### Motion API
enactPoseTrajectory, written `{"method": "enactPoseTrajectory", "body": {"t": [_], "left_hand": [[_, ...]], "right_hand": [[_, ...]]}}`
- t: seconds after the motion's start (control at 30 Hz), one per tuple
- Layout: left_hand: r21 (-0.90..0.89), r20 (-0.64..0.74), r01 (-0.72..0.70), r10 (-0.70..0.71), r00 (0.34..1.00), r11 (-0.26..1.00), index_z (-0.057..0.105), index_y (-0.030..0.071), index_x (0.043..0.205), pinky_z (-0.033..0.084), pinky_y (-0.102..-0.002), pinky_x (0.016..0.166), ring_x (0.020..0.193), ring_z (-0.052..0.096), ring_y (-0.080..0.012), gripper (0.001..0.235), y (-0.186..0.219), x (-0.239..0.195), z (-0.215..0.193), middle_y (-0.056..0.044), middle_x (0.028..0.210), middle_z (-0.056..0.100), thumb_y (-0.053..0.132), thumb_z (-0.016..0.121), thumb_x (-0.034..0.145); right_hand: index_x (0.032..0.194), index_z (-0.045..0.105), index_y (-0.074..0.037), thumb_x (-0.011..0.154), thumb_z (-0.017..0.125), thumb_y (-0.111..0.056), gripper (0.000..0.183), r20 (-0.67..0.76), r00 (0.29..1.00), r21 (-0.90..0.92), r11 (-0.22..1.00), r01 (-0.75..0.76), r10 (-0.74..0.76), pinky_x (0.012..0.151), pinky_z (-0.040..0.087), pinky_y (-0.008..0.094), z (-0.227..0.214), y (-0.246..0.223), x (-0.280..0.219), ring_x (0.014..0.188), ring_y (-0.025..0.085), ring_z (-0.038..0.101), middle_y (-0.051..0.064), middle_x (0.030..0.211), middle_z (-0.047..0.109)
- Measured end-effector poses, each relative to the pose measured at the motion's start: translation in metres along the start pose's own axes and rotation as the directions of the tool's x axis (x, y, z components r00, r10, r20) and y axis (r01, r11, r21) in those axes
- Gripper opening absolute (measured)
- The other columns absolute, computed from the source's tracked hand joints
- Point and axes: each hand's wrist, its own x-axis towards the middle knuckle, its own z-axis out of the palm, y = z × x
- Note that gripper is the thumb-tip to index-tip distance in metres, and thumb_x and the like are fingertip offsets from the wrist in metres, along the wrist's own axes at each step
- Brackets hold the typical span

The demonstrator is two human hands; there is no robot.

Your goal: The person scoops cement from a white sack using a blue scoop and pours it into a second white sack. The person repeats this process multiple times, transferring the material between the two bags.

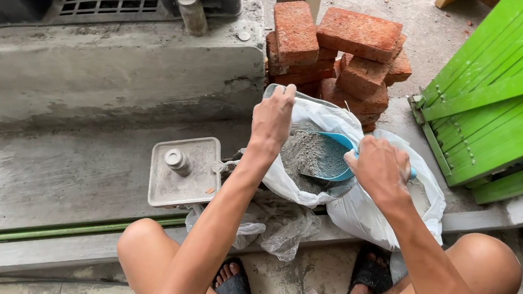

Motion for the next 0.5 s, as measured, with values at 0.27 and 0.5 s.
{"method": "enactPoseTrajectory", "body": {"t": [0.27, 0.5], "left_hand": [[-0.119, -0.108, 0.016, -0.029, 0.994, 0.993, 0.053, 0.008, 0.100, 0.062, -0.055, 0.062, 0.070, 0.073, -0.0462, 0.009, 0.010, -0.014, -0.033, -0.013, 0.089, 0.061, 0.001, 0.057, 0.096], [-0.262, -0.123, -0.021, -0.011, 0.992, 0.965, 0.051, 0.009, 0.091, 0.063, -0.052, 0.060, 0.069, 0.073, -0.0414, 0.017, 0.027, -0.024, -0.055, -0.011, 0.083, 0.059, -0.008, 0.051, 0.092]], "right_hand": [[0.096, 0.080, -0.009, 0.095, 0.057, -0.031, 0.031, -0.029, 0.997, -0.113, 0.991, -0.070, 0.067, 0.065, 0.060, 0.055, 0.005, -0.007, -0.004, 0.082, 0.036, 0.079, 0.015, 0.086, 0.079], [0.090, 0.078, -0.007, 0.093, 0.051, -0.007, 0.027, -0.007, 0.999, -0.164, 0.986, -0.039, 0.038, 0.070, 0.059, 0.051, 0.013, -0.025, -0.009, 0.083, 0.039, 0.079, 0.013, 0.081, 0.079]]}}
